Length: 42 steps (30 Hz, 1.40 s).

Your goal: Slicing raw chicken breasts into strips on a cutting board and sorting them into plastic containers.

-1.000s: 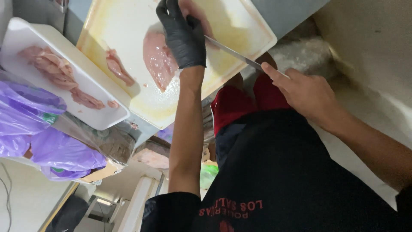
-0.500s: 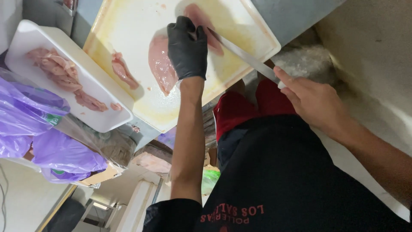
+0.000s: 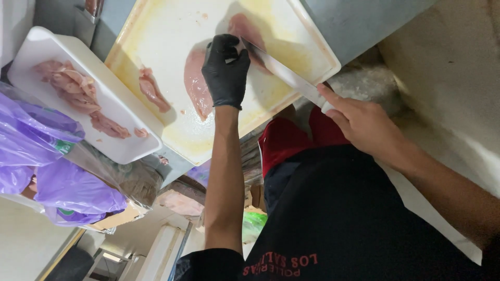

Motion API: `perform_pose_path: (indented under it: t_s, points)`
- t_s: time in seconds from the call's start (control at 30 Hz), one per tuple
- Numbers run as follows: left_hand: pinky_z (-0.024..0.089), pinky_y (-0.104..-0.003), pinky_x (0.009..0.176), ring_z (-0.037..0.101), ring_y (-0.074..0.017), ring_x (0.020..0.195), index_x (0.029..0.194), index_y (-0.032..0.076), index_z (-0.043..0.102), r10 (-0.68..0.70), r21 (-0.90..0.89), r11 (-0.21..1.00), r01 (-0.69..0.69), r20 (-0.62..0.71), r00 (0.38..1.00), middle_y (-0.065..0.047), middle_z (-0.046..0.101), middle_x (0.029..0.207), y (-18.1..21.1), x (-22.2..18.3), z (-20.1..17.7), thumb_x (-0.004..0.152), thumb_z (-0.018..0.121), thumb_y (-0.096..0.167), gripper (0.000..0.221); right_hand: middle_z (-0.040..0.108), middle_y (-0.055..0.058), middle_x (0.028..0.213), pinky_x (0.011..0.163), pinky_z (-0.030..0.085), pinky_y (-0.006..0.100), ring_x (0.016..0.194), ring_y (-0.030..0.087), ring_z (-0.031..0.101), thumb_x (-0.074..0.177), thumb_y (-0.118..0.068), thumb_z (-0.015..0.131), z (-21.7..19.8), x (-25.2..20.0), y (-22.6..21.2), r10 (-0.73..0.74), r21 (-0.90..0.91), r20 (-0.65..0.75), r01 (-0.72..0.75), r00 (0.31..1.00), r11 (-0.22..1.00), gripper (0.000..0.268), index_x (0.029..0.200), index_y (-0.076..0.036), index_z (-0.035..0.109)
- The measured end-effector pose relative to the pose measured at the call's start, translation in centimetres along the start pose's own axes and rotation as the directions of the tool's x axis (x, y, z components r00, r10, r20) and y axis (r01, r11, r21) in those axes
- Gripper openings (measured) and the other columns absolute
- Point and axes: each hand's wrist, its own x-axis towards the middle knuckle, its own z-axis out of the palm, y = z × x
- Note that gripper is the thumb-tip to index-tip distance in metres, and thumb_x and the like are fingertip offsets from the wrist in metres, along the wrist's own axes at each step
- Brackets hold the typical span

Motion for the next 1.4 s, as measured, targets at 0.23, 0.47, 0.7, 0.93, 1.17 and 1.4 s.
perform_pose_path:
  t_s: [0.23, 0.47, 0.7, 0.93, 1.17, 1.4]
  points:
    - [0.059, -0.024, 0.076, 0.064, -0.0105, 0.075, 0.093, 0.017, 0.064, 0.007, -0.027, 1.000, -0.008, -0.034, 0.999, 0.004, 0.068, 0.089, -0.1, 0.2, 0.3, 0.082, 0.071, -0.004, 0.025, 0.068, 0.017, 0.131, 0.075, 0.051, 0.045, 0.090, 0.032, 0.066, 0.108, -0.022, 0.051, 0.5, 1.1, -2.4, -0.001, 0.158, -0.021, 0.004, 1.000, 0.987, 0.059, 0.165, -0.011, 0.038]
    - [0.061, -0.027, 0.078, 0.066, -0.0121, 0.077, 0.096, 0.019, 0.068, -0.078, 0.019, 0.997, 0.079, -0.046, 0.996, 0.002, 0.070, 0.085, 0.2, 0.0, -0.2, 0.083, 0.071, 0.003, 0.021, 0.067, 0.013, 0.140, 0.086, 0.053, 0.051, 0.109, 0.037, 0.069, 0.104, -0.033, 0.051, -1.5, -1.4, -1.9, 0.162, 0.019, 0.138, -0.166, 0.977, 0.986, 0.065, 0.167, -0.033, 0.032]
    - [0.061, -0.053, 0.100, 0.072, -0.0382, 0.111, 0.131, 0.015, 0.053, -0.275, 0.128, 0.950, 0.286, -0.095, 0.957, -0.015, 0.068, 0.120, -1.7, 1.1, 2.7, 0.082, 0.084, 0.033, 0.061, 0.066, 0.014, 0.143, 0.104, 0.054, 0.041, 0.126, 0.027, 0.065, 0.106, -0.025, 0.056, -0.9, -3.4, 2.8, -0.128, -0.024, -0.240, 0.126, 0.962, 0.992, 0.055, 0.161, -0.019, 0.052]
    - [0.060, -0.042, 0.097, 0.072, -0.0316, 0.110, 0.108, 0.015, 0.074, -0.192, 0.357, 0.922, 0.150, 0.085, 0.978, -0.009, 0.069, 0.107, -0.4, 1.9, 3.2, 0.089, 0.074, 0.039, 0.031, 0.069, 0.016, 0.129, 0.096, 0.058, 0.046, 0.119, 0.033, 0.068, 0.109, -0.027, 0.058, -1.7, 1.9, 5.1, -0.237, -0.331, -0.438, 0.089, 0.867, 0.939, 0.051, 0.157, -0.012, 0.057]
    - [0.052, -0.041, 0.111, 0.065, -0.0270, 0.130, 0.128, 0.022, 0.073, -0.365, -0.183, 0.908, 0.377, 0.099, 0.926, -0.005, 0.074, 0.129, -0.8, -3.6, -0.4, 0.089, 0.077, 0.053, 0.050, 0.057, 0.015, 0.141, 0.108, 0.053, 0.048, 0.134, 0.035, 0.058, 0.103, -0.032, 0.060, -3.4, 5.5, 1.4, -0.449, -0.463, -0.406, 0.244, 0.796, 0.852, 0.057, 0.154, -0.007, 0.054]
    - [0.060, -0.034, 0.066, 0.062, -0.0147, 0.078, 0.094, 0.006, 0.076, -0.374, -0.613, 0.683, 0.398, 0.175, 0.911, -0.003, 0.067, 0.082, -2.2, -7.3, -8.0, 0.087, 0.080, 0.015, 0.012, 0.067, 0.005, 0.126, 0.100, 0.051, 0.040, 0.118, 0.024, 0.065, 0.098, -0.033, 0.058, 0.7, 1.5, 2.2, -0.122, -0.168, -0.285, 0.076, 0.951, 0.983, 0.052, 0.148, -0.019, 0.057]
